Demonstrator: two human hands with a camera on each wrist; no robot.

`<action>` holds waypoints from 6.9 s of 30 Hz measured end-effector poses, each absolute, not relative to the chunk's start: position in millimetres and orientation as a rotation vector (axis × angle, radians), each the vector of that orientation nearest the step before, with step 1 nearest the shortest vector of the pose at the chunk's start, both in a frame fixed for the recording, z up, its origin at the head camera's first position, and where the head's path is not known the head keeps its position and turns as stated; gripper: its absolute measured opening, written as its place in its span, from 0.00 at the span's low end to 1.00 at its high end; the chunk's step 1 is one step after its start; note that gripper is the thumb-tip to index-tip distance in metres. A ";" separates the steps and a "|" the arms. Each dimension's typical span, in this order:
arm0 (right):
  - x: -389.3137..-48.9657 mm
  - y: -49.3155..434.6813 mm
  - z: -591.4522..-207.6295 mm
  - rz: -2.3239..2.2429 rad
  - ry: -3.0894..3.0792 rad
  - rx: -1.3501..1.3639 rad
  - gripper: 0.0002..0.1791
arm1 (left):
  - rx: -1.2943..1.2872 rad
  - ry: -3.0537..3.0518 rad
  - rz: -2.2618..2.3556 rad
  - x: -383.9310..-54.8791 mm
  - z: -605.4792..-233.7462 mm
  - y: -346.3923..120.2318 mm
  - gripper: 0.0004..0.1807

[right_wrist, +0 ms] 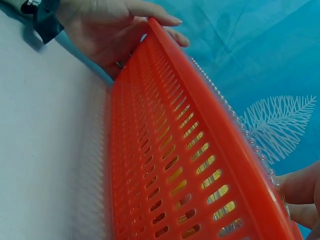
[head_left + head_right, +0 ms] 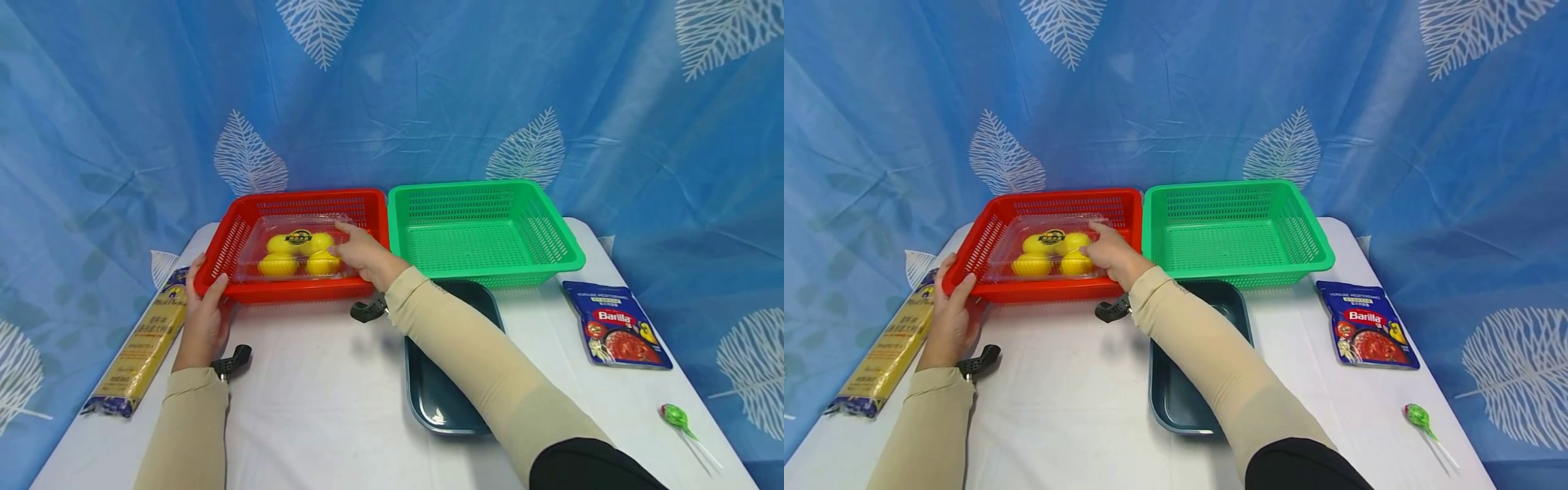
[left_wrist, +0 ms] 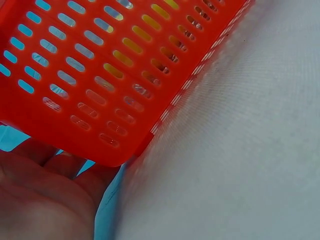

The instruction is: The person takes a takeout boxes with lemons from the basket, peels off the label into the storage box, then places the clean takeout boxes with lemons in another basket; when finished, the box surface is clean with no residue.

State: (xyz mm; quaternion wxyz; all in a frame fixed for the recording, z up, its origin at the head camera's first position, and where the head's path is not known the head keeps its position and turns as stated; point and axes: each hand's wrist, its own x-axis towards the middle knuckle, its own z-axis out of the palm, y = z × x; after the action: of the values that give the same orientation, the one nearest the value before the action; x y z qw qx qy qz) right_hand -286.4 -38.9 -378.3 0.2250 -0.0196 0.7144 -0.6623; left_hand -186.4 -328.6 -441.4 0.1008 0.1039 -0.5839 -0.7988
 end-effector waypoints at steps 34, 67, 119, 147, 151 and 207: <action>-270.6 -18.0 -334.2 -1.971 1.923 -0.116 0.40 | 0.239 -1.686 -2.388 -185.1 -444.5 -329.0 0.42; -214.3 28.9 -306.2 -1.868 2.015 -0.319 0.39 | 0.302 -1.706 -2.382 -184.6 -441.8 -328.6 0.45; -104.5 75.9 -352.2 -1.741 1.905 -0.385 0.40 | 0.148 -1.771 -2.351 -179.5 -442.4 -327.5 0.40; -97.3 67.1 -380.3 -1.651 1.974 -0.349 0.39 | 0.156 -1.626 -2.446 -182.4 -445.6 -328.5 0.41; -98.6 65.1 -378.6 -1.608 2.013 -0.367 0.39 | 0.163 -1.630 -2.440 -182.4 -445.5 -328.9 0.41; -108.2 44.1 -392.0 -1.589 2.018 -0.221 0.45 | 0.298 -1.853 -2.271 -179.8 -440.4 -327.0 0.45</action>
State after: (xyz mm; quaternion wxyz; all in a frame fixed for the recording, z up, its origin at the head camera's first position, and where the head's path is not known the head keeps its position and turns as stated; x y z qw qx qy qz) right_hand -108.2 44.1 -392.0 0.2782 -0.0824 0.7518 -0.5921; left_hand -179.8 -327.0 -440.4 0.0979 0.1006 -0.6259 -0.7671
